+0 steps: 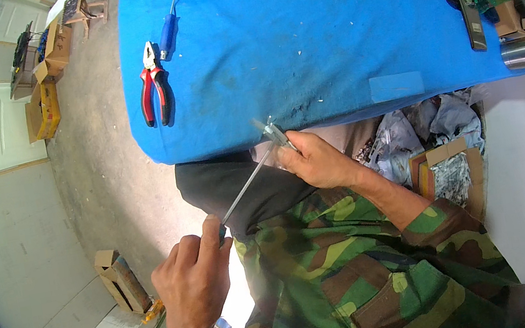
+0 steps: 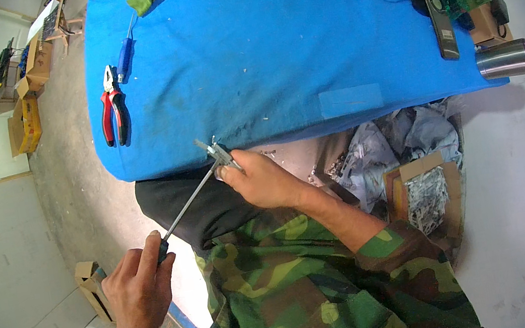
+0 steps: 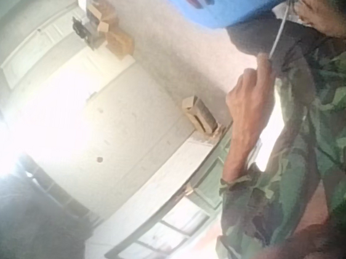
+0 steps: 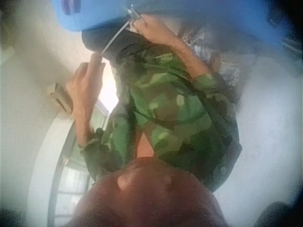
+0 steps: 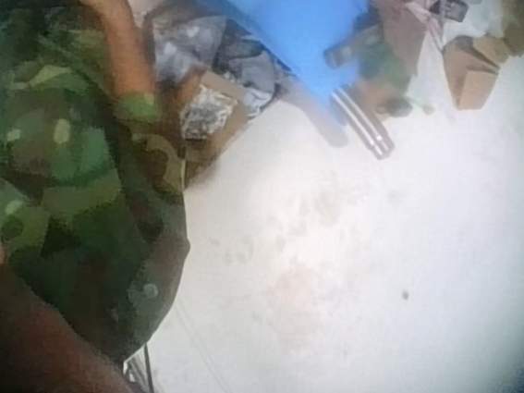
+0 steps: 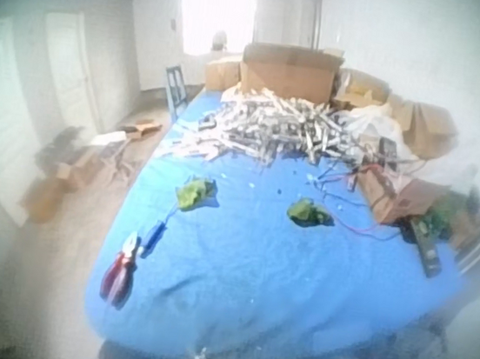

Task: The person assembles small white plastic and metal components using a screwdriver and pliers, turning objects over and handling individual parts on a table.

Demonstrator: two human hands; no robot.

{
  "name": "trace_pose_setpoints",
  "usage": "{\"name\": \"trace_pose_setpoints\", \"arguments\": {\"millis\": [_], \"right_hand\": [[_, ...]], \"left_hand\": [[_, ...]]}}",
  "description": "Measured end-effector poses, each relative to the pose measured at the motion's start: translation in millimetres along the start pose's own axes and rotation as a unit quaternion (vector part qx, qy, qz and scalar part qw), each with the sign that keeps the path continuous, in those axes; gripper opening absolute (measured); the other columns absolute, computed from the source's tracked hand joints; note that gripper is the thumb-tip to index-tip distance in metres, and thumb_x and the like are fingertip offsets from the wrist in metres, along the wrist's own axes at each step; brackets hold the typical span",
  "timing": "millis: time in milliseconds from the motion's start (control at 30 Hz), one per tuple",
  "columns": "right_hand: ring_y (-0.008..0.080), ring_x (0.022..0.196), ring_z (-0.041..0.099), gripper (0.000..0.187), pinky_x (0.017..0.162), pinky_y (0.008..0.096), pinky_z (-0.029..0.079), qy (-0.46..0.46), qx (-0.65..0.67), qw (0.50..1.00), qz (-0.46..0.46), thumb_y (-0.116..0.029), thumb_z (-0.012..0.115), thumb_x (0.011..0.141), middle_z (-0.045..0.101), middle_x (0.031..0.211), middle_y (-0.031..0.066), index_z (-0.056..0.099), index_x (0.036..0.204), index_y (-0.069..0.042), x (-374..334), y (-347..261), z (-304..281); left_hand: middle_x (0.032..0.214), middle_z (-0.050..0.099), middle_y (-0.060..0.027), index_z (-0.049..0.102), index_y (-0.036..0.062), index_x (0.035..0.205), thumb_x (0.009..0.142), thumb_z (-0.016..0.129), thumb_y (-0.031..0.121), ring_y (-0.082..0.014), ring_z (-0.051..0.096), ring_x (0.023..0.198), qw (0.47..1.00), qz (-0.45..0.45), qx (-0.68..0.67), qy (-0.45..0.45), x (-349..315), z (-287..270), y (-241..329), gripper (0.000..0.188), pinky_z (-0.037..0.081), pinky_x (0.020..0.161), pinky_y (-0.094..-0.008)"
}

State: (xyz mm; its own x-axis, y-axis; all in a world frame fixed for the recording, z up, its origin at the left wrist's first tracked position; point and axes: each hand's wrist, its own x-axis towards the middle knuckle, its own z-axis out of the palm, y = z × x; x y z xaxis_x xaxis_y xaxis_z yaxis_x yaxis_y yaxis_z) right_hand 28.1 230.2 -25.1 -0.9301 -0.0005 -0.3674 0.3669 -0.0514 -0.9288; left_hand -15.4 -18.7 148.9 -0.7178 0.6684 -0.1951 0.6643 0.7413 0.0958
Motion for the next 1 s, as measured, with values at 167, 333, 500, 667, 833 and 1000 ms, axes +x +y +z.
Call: {"name": "trace_pose_setpoints", "arguments": {"millis": [167,333,500,667,833,1000], "right_hand": [[0.0201,0.071,0.054,0.029,0.067,0.0412,0.047,0.007,-0.014,0.999,-0.045,-0.026,0.057,0.107,0.056,0.074,0.009,0.057,0.096,0.001,1,3,1],[0.0302,0.072,0.06,0.03,0.069,0.0454,0.048,0.026,-0.064,0.997,-0.03,-0.026,0.057,0.108,0.062,0.079,0.0196,0.057,0.098,0.002,-1,-6,1],[0.0335,0.072,0.062,0.03,0.068,0.0469,0.048,0.042,-0.059,0.995,-0.074,-0.026,0.057,0.107,0.063,0.079,0.0213,0.057,0.099,0.003,7,19,6],[0.047,0.08,0.067,0.03,0.07,0.0517,0.05,0.03,-0.098,0.994,-0.022,-0.026,0.058,0.106,0.066,0.083,0.0276,0.059,0.102,0.004,2,-4,2],[0.0544,0.084,0.066,0.03,0.072,0.0585,0.05,0.048,-0.134,0.989,-0.029,-0.025,0.058,0.105,0.067,0.085,0.033,0.058,0.103,0.005,0,-10,3],[0.0569,0.081,0.065,0.031,0.07,0.0608,0.049,0.053,-0.151,0.987,-0.033,-0.023,0.058,0.105,0.065,0.081,0.0357,0.057,0.102,0.008,0,-12,4]], "left_hand": [[0.076,0.066,-0.0052,0.069,0.0121,0.125,0.084,0.086,0.015,-0.0209,0.068,0.066,1.0,0.001,-0.005,0.001,1,0,-4,0.045,0.051,0.054,-0.0368],[0.076,0.067,-0.0056,0.069,0.0119,0.127,0.083,0.087,0.013,-0.0202,0.068,0.066,1.0,0.0,0.002,-0.012,3,1,-6,0.048,0.051,0.054,-0.0365],[0.077,0.067,-0.0052,0.069,0.0107,0.127,0.082,0.087,0.013,-0.0195,0.068,0.067,1.0,0.01,0.016,-0.022,2,2,-7,0.048,0.052,0.054,-0.0359],[0.078,0.068,-0.006,0.068,0.009,0.128,0.083,0.087,0.012,-0.0205,0.069,0.067,1.0,0.011,0.0,-0.029,3,-1,-7,0.049,0.051,0.054,-0.0359],[0.079,0.068,-0.0071,0.067,0.0076,0.128,0.084,0.086,0.011,-0.022,0.069,0.067,0.999,0.02,0.03,-0.025,6,-5,-2,0.048,0.052,0.054,-0.0373],[0.08,0.07,-0.0096,0.067,0.0066,0.124,0.088,0.083,0.011,-0.0244,0.07,0.066,0.998,-0.012,-0.032,-0.061,9,-2,-7,0.04,0.053,0.054,-0.0389]]}}
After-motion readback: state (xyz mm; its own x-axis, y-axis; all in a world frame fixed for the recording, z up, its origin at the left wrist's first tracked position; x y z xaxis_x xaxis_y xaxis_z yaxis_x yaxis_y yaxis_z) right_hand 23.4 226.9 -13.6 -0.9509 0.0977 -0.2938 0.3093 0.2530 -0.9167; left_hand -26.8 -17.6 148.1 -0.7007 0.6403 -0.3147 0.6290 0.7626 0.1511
